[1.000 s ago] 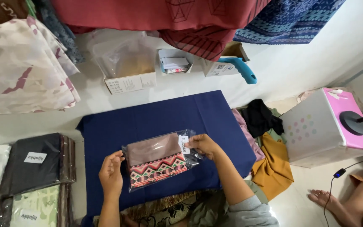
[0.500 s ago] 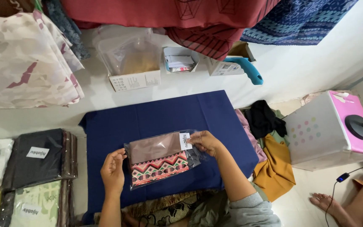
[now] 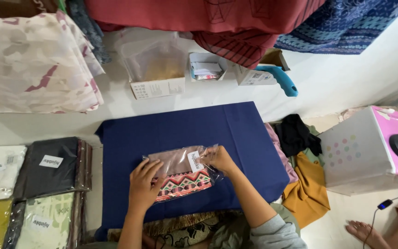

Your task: Folding a hijab, placing it in a plastic bag, and then cleaning another hijab with a lint roller.

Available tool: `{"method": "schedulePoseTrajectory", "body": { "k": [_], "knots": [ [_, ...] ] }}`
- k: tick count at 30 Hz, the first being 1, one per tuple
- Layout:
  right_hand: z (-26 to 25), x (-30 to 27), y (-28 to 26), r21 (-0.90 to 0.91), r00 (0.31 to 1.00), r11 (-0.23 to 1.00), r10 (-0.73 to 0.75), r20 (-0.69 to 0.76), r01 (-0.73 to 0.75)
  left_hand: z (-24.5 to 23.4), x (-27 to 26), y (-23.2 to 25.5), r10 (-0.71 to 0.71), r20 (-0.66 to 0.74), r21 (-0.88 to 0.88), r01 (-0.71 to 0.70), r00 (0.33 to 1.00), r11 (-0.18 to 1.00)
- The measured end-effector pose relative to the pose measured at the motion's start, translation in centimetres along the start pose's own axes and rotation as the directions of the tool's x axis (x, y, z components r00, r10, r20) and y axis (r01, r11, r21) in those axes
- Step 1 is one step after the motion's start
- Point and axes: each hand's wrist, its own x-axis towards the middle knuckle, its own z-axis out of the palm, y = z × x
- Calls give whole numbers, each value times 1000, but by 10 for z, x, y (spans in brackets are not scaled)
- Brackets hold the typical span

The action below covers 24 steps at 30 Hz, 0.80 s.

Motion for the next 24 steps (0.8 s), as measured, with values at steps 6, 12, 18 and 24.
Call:
{"method": "schedulePoseTrajectory", "body": {
  "k": [6,12,18,24],
  "knots": [
    [16,0,-22,-76,976,976,209,63,-204,0,0,-2,-16,-27,-29,15,1000,999],
    [22,-11,-60,-187,927,930,345,149,-317,1,0,-4,-53,16,-39,54,998,998],
    [1,2,-37,-247,919,928,333,210,-280,-1,2,-3,-68,17,-62,69,998,996],
    [15,-7,-52,-335,916,930,259,308,-151,3,0,-6,-49,-9,-63,49,999,997]
  ]
}}
